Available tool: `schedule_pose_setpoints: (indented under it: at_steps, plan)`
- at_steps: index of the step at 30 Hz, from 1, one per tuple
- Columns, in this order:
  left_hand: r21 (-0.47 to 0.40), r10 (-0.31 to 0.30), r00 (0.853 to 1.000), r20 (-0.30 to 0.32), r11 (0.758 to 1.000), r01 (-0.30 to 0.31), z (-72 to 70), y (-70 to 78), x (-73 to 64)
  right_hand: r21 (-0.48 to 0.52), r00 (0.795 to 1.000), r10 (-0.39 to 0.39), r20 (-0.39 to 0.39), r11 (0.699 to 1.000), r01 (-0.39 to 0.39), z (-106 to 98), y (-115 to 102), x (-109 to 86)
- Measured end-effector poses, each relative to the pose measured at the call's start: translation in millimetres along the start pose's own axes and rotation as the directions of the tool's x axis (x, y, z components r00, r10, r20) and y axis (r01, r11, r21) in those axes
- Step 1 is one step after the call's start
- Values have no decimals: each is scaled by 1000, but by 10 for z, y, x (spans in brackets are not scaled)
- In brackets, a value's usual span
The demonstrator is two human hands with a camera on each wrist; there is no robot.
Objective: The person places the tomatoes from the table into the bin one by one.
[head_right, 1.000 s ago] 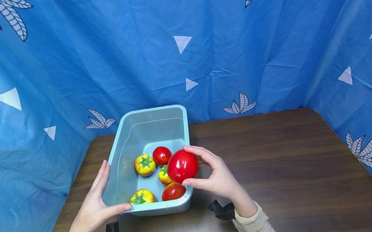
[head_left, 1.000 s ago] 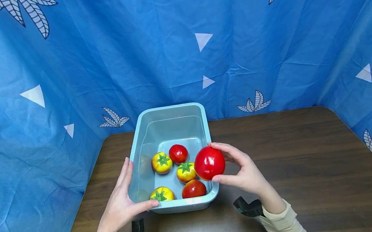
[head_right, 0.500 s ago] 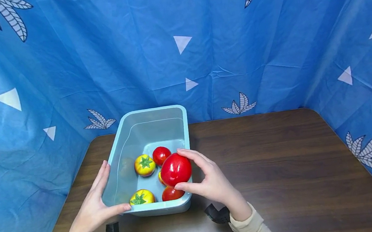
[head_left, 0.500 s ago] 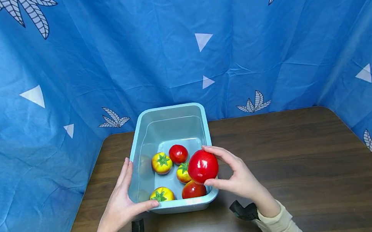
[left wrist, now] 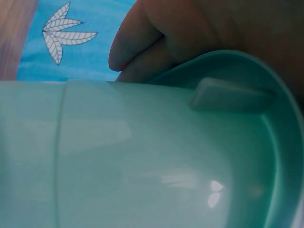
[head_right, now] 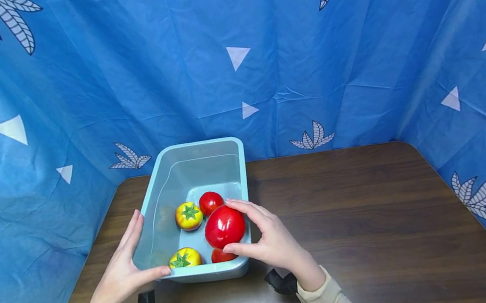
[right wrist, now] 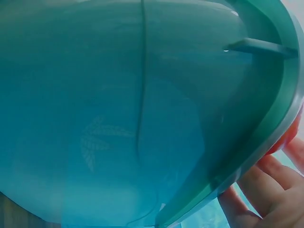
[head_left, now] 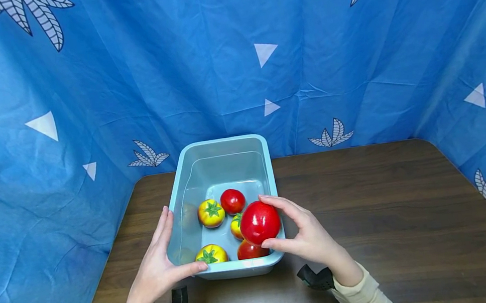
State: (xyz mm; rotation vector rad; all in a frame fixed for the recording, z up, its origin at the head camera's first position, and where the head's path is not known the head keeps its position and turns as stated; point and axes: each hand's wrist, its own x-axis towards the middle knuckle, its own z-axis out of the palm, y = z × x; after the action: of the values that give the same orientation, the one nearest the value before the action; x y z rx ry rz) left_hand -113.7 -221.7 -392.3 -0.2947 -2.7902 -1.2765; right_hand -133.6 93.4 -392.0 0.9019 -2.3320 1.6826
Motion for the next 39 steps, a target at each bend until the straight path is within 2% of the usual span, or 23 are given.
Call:
schedule_pose_setpoints:
  at_steps: [6,15,21,33,39]
  plan:
    - [4,0,1000,0,1000,0,3,0,-3,-6,999,-32,-6,999,32,-5,8,-4]
    - [0,-2,1000,2,1000,2,3,-1,-4,-36,999,-29,-23,999,29,-49,9,-2]
    - [-3,8,1000,-2,1000,-8,1,-3,-7,-63,999,6,-38,998,-8,-83,25,-14]
    - [-2,-9,1000,0,1000,9,9,9,0,-121,998,65,-10,991,-65,-156,65,-20]
    - [2,-12,1000,-7,1000,12,7,22,-7,-159,996,79,-37,984,-84,-220,47,-36]
